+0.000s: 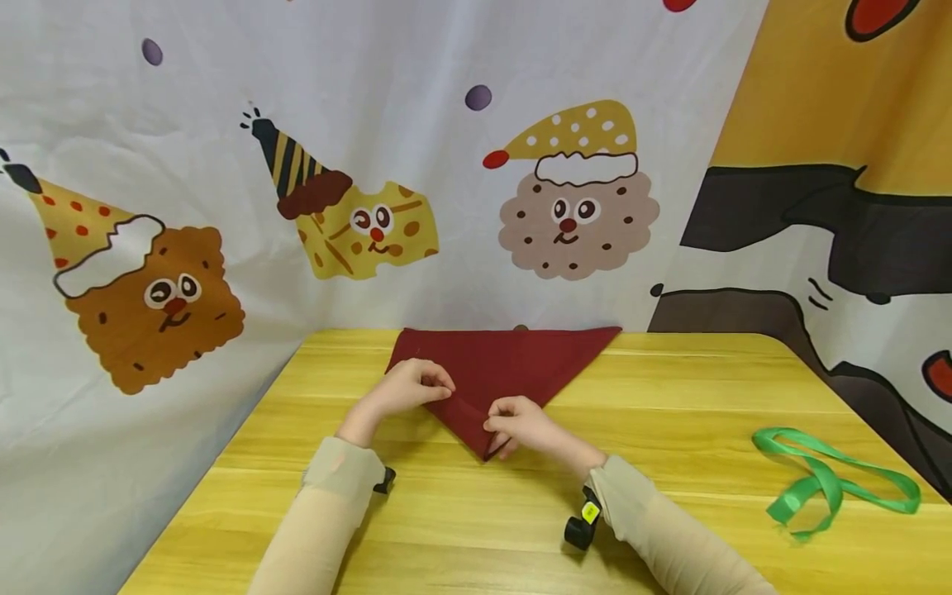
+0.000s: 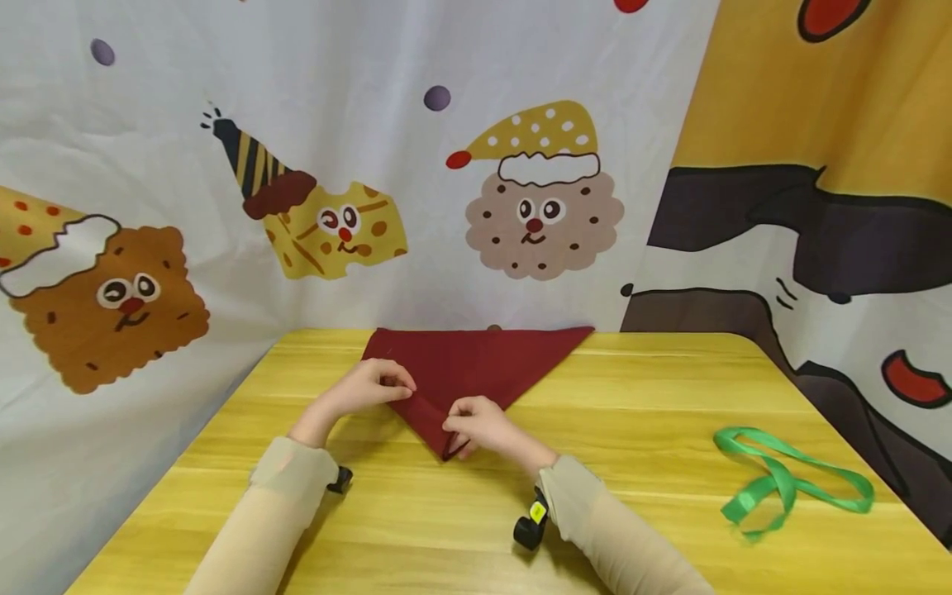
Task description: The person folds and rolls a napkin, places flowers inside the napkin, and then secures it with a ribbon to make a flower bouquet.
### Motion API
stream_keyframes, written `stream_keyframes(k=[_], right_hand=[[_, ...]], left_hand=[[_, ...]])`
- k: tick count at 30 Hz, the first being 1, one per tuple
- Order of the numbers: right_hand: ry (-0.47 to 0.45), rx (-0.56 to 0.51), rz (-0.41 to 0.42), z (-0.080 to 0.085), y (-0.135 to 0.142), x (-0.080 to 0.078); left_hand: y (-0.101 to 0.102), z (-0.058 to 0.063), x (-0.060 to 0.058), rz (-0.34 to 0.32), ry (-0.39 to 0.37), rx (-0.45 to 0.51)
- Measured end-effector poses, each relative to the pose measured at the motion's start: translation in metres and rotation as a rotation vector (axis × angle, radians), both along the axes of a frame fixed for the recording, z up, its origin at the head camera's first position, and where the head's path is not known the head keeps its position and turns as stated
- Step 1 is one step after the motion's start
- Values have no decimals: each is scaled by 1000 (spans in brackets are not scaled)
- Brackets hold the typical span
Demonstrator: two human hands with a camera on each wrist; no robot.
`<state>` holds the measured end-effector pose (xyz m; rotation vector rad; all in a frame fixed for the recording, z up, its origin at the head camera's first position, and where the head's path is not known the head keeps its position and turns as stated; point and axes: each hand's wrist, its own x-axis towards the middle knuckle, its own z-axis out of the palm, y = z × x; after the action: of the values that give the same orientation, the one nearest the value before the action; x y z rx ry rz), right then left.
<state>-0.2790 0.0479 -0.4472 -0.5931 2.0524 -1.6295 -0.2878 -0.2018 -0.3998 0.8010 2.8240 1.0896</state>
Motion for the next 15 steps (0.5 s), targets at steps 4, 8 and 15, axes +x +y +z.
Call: stream_keyframes(k=[4, 8, 15], right_hand=[[-4, 3, -4, 0, 1, -1], [-5, 11, -8, 0, 3, -2], [-9, 42, 2, -2, 9, -7]], left_hand=[[0, 2, 0, -79, -113, -8], [2, -2, -1, -164, -159, -48], [5, -8, -1, -241, -193, -75]])
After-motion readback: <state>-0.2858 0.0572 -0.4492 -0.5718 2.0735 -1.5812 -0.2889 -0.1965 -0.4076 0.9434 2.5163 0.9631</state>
